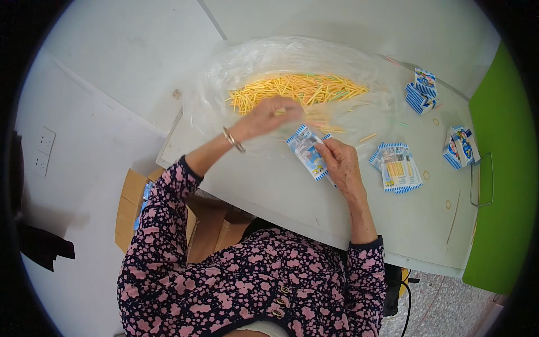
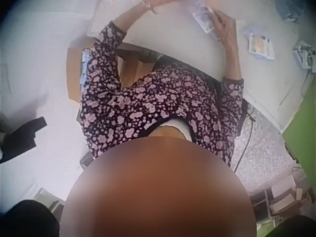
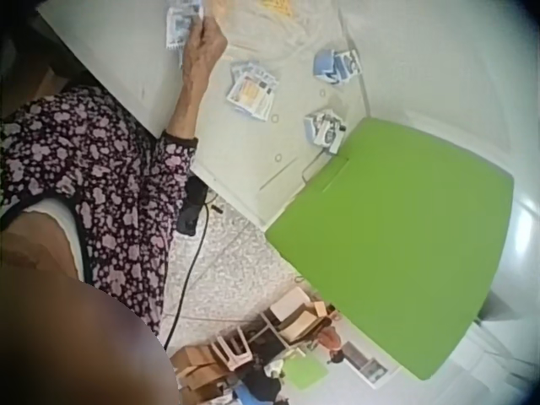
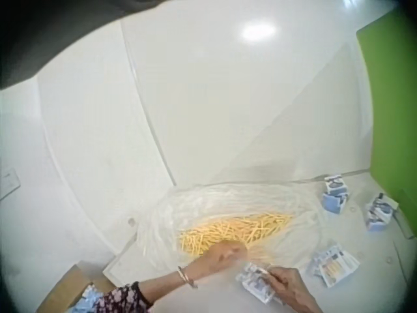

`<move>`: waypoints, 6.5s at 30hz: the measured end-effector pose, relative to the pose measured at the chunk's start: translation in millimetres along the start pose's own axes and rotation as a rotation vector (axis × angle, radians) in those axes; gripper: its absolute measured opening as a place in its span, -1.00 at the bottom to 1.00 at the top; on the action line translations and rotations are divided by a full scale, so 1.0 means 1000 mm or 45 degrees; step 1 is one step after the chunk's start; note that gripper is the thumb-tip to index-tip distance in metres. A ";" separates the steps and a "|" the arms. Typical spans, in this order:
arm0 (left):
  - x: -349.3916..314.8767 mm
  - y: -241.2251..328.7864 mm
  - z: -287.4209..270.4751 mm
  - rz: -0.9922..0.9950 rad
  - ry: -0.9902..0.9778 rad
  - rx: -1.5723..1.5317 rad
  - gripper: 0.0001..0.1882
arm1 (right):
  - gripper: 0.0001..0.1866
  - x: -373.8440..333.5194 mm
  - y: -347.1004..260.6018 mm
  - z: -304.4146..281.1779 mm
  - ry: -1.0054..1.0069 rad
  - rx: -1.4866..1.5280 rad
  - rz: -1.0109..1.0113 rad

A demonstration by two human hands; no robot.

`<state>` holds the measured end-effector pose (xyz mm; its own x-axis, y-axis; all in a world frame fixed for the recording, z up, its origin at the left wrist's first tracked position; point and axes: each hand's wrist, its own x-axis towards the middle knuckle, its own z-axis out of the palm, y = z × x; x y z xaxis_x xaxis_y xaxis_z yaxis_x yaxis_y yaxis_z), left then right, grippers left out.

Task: Count and place yellow plastic sticks into small plastic packets.

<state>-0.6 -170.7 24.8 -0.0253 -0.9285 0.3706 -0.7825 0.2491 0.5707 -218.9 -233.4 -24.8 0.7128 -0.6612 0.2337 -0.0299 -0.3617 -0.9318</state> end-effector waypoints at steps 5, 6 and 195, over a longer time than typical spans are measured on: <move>0.020 -0.055 -0.040 -0.017 -0.204 0.872 -0.72 | -0.76 -0.002 0.010 0.002 -0.055 -0.067 0.043; 0.020 -0.059 -0.041 -0.028 -0.376 1.137 -0.67 | -0.75 -0.003 0.009 0.002 -0.058 -0.068 0.057; 0.016 0.073 0.012 -0.287 0.593 -1.272 -0.65 | -0.75 0.024 -0.018 -0.008 -0.128 0.651 0.245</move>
<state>-65.5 -170.4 63.3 0.4524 -0.8386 0.3034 0.1146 0.3921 0.9127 -207.2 -247.8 -0.1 0.7922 -0.6089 0.0416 0.1597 0.1411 -0.9770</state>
